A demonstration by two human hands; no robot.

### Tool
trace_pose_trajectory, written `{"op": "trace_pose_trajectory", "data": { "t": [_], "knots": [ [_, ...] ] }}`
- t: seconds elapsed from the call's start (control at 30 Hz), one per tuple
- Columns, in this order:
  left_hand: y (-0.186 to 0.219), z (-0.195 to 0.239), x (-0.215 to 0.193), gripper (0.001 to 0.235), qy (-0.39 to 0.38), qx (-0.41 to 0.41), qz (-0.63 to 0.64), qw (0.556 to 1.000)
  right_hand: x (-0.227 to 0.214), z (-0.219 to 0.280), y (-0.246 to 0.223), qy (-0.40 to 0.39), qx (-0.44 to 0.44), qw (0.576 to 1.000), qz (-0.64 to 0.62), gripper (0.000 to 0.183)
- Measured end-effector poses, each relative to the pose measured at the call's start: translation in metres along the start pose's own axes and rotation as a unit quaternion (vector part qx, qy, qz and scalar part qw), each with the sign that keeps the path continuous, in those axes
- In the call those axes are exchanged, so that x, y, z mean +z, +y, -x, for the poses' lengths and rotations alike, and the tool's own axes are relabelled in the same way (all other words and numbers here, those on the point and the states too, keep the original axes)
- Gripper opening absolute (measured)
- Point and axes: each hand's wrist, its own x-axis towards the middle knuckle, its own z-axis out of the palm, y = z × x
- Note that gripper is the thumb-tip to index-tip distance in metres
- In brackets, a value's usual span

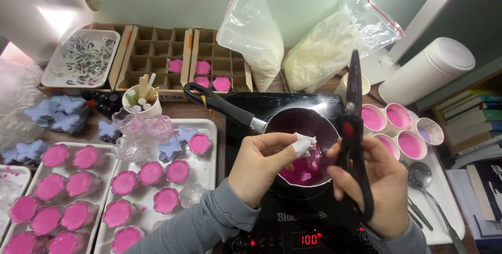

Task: The person cuts pieces of pink wax with scissors and drops them into a pot of melted magenta wax on an induction cooker. They also trim leftover wax from used clear candle containers with scissors and a spoon, and place finished pink flower-shaped candles on trays.

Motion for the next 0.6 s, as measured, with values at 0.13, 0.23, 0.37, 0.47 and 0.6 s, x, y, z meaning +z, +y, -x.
{"op": "trace_pose_trajectory", "data": {
  "t": [0.13,0.23,0.37,0.47,0.6],
  "knots": [
    [0.005,-0.001,0.006,0.027,0.003,-0.038,0.022,0.999,0.012,-0.016,-0.004,0.012,-0.035,0.999,0.016,0.053],
    [0.002,-0.003,0.005,0.026,-0.008,-0.023,0.043,0.999,0.014,-0.022,-0.005,0.012,-0.066,0.998,0.015,0.053],
    [-0.003,-0.007,0.001,0.025,-0.021,0.031,0.026,0.999,0.017,-0.027,-0.004,0.0,-0.07,0.997,0.038,0.052],
    [0.0,-0.006,0.003,0.023,-0.016,0.028,0.013,0.999,0.017,-0.03,-0.003,-0.005,-0.064,0.997,0.051,0.051],
    [-0.001,-0.007,0.001,0.023,-0.016,0.022,0.004,1.0,0.018,-0.031,-0.002,-0.022,-0.062,0.997,0.051,0.049]
  ]
}}
